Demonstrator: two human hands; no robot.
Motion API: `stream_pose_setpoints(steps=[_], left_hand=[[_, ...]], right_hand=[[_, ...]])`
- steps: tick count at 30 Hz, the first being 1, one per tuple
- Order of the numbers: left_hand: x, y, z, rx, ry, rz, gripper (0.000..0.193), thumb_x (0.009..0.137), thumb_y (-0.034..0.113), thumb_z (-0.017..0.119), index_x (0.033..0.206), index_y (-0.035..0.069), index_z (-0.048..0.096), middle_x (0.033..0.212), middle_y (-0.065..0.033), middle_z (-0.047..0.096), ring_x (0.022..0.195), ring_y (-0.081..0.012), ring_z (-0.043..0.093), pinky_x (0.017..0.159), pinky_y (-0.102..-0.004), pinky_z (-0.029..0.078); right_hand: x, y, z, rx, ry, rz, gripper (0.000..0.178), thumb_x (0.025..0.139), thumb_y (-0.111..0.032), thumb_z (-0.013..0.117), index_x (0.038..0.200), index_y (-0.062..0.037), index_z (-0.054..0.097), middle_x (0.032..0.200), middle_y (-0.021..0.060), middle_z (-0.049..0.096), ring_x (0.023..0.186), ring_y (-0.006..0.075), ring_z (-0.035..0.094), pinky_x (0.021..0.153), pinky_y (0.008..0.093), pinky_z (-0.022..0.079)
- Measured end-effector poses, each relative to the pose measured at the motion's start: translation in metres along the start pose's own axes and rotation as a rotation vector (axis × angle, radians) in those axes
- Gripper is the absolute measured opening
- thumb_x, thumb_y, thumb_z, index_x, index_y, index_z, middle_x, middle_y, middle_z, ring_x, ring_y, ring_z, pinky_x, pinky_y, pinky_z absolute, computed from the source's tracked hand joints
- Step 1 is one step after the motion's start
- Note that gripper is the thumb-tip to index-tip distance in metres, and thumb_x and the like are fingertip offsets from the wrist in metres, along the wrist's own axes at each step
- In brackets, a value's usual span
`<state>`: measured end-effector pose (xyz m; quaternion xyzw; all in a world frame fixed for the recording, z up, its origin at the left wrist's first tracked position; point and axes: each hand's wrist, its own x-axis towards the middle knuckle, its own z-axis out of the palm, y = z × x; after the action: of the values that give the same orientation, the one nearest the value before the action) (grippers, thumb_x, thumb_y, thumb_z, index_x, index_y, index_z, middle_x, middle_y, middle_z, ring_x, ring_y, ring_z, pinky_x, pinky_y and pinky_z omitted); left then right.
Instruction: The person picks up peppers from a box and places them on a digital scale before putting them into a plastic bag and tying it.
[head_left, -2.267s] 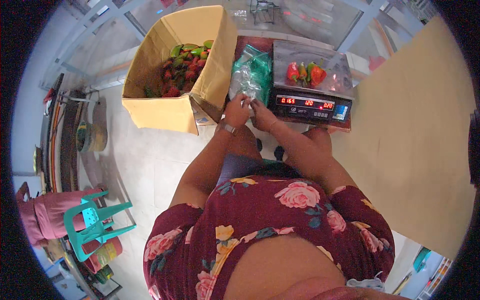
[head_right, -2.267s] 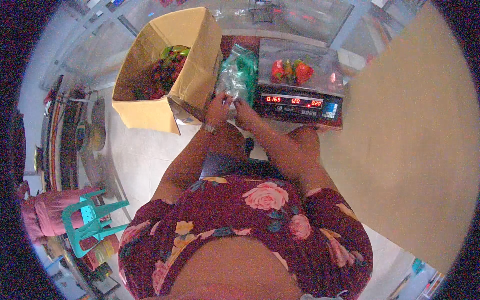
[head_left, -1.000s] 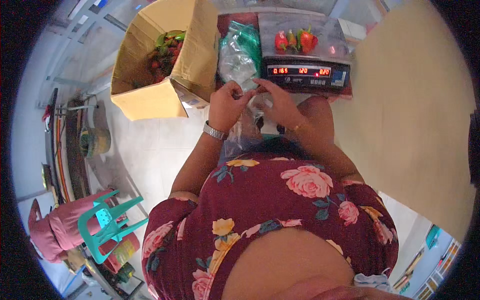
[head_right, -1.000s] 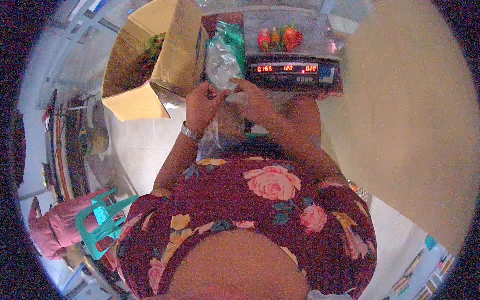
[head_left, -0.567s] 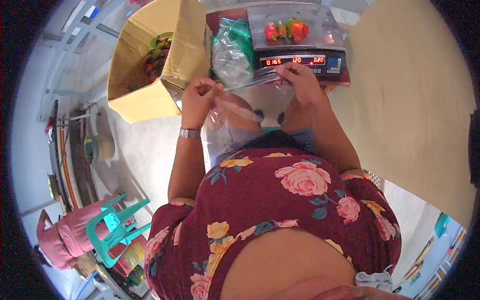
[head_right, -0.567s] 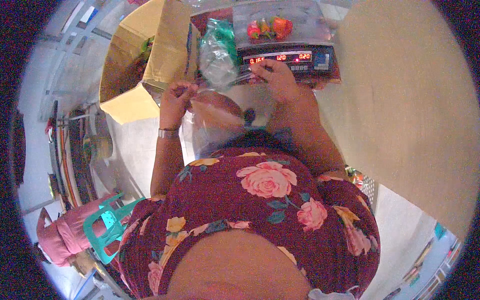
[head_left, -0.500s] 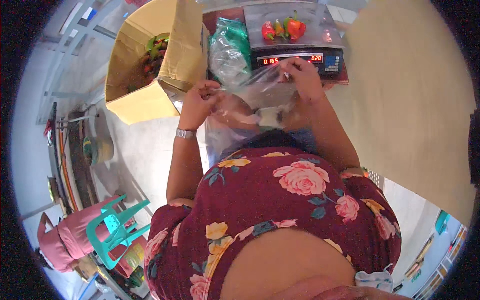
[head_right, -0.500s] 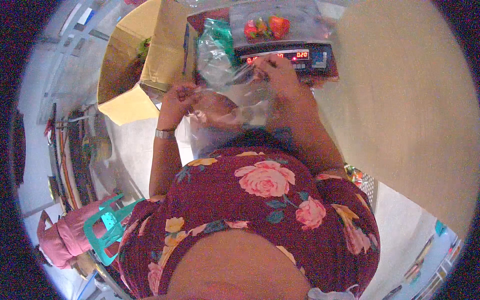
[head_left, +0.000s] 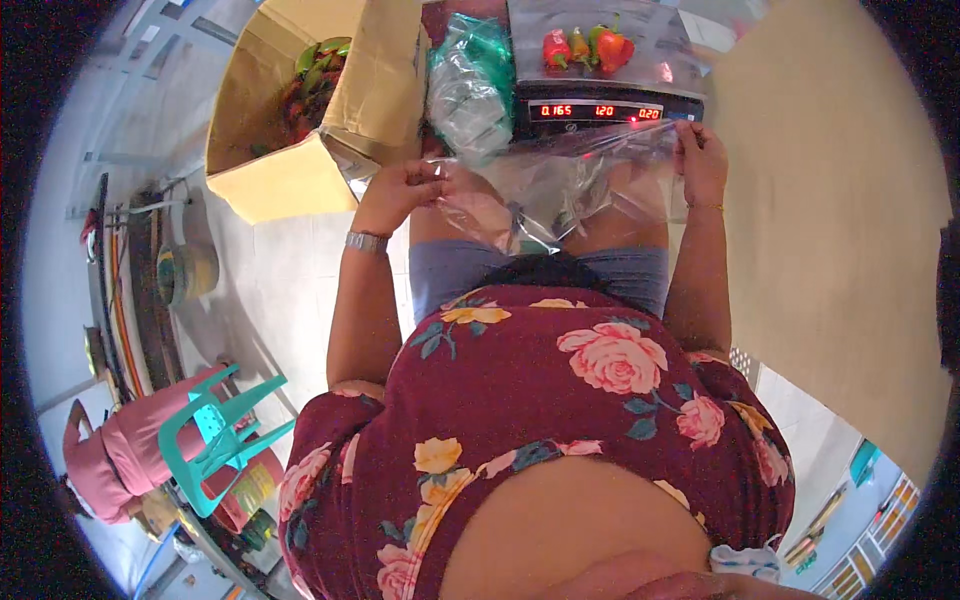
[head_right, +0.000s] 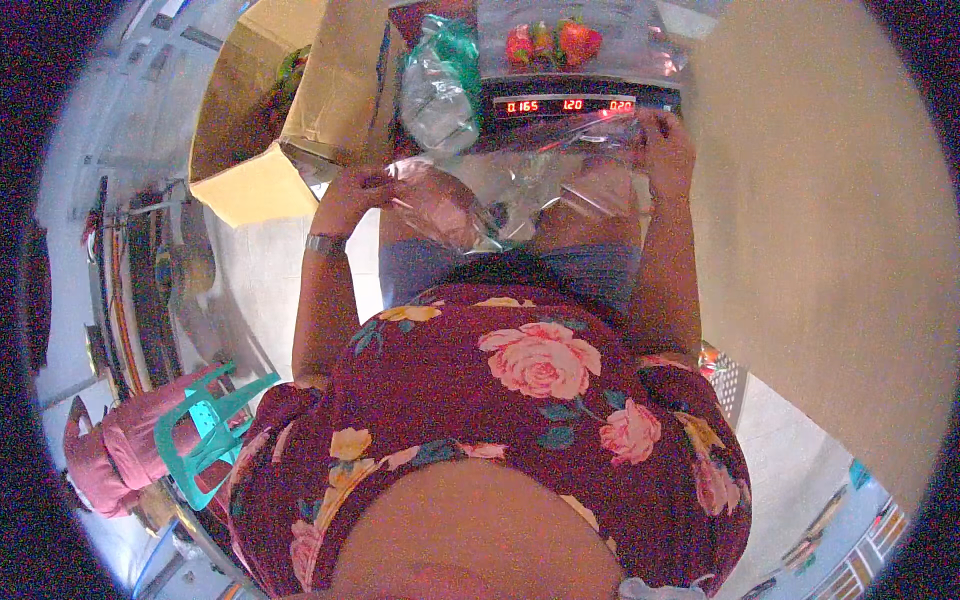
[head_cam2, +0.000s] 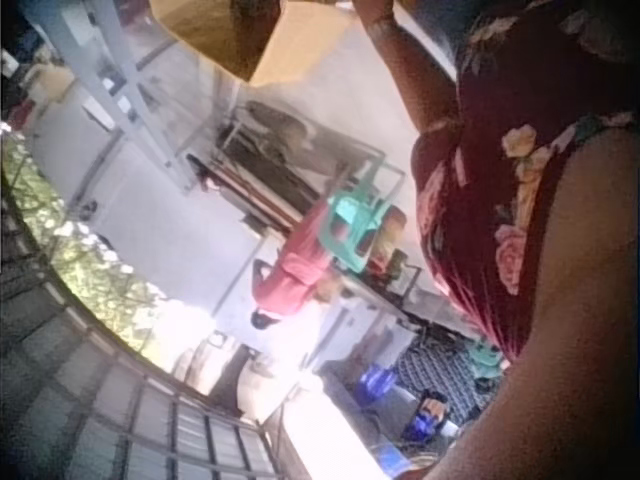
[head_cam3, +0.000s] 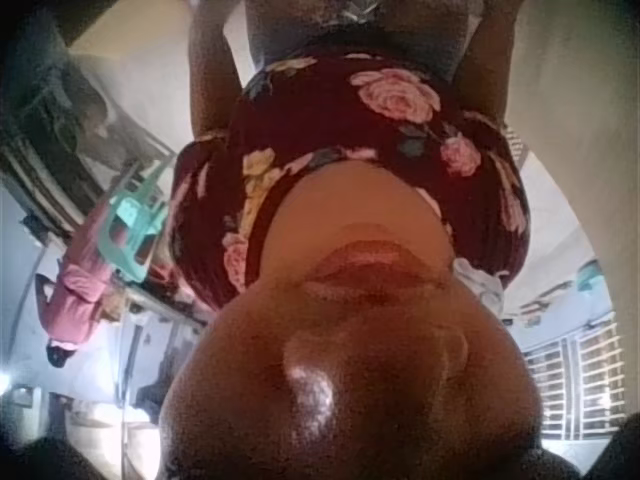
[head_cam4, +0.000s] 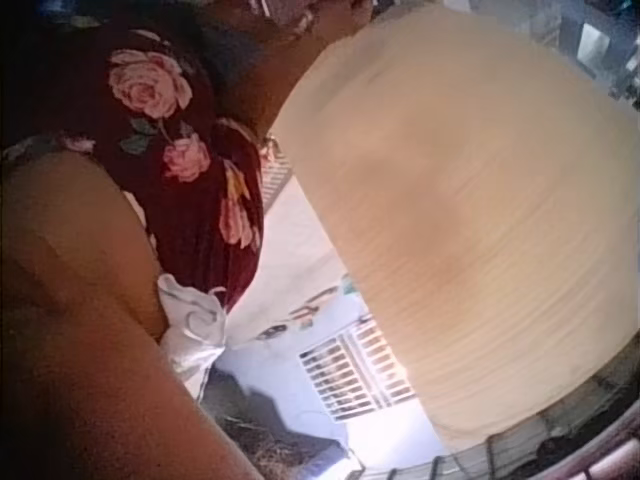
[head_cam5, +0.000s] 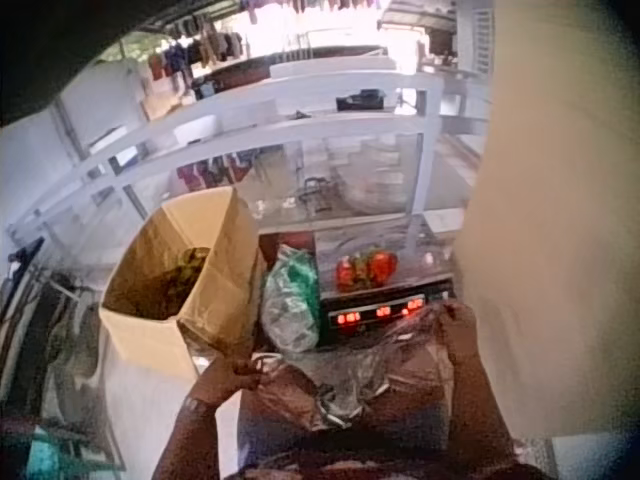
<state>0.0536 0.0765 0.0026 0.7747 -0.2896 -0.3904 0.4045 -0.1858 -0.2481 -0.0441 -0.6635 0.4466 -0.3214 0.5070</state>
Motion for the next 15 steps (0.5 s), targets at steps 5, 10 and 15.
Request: stream_pose_setpoints(steps=[5,10,15], left_hand=[[0.014,-0.019,0.009,-0.166,0.102,0.048,0.025,0.080,0.013,0.064,0.102,0.002,0.060,0.080,-0.0045,0.063,0.070,-0.0108,0.059,0.063,-0.0221,0.048],[0.025,-0.034,0.027,-0.426,0.147,0.146,0.037,0.078,0.010,0.065,0.111,-0.001,0.052,0.089,-0.0077,0.063,0.075,-0.0129,0.061,0.068,-0.0243,0.050],[0.025,-0.035,0.027,-0.268,0.041,-0.029,0.041,0.075,0.011,0.068,0.111,-0.001,0.052,0.094,-0.0100,0.064,0.082,-0.0126,0.060,0.070,-0.0239,0.050]], right_hand=[[-0.001,0.006,-0.006,-0.162,-0.007,-0.049,0.021,0.085,-0.023,0.060,0.079,-0.0029,0.060,0.057,-0.0015,0.050,0.045,0.0056,0.042,0.039,0.0210,0.031],[0.002,0.023,-0.008,-0.138,0.038,-0.027,0.020,0.085,-0.023,0.060,0.080,-0.0033,0.060,0.059,-0.0012,0.051,0.047,0.0054,0.044,0.040,0.0203,0.033],[0.001,0.030,-0.014,-0.010,0.028,0.048,0.020,0.085,-0.023,0.060,0.083,-0.0030,0.060,0.061,-0.0005,0.053,0.049,0.0054,0.045,0.041,0.0200,0.033]])
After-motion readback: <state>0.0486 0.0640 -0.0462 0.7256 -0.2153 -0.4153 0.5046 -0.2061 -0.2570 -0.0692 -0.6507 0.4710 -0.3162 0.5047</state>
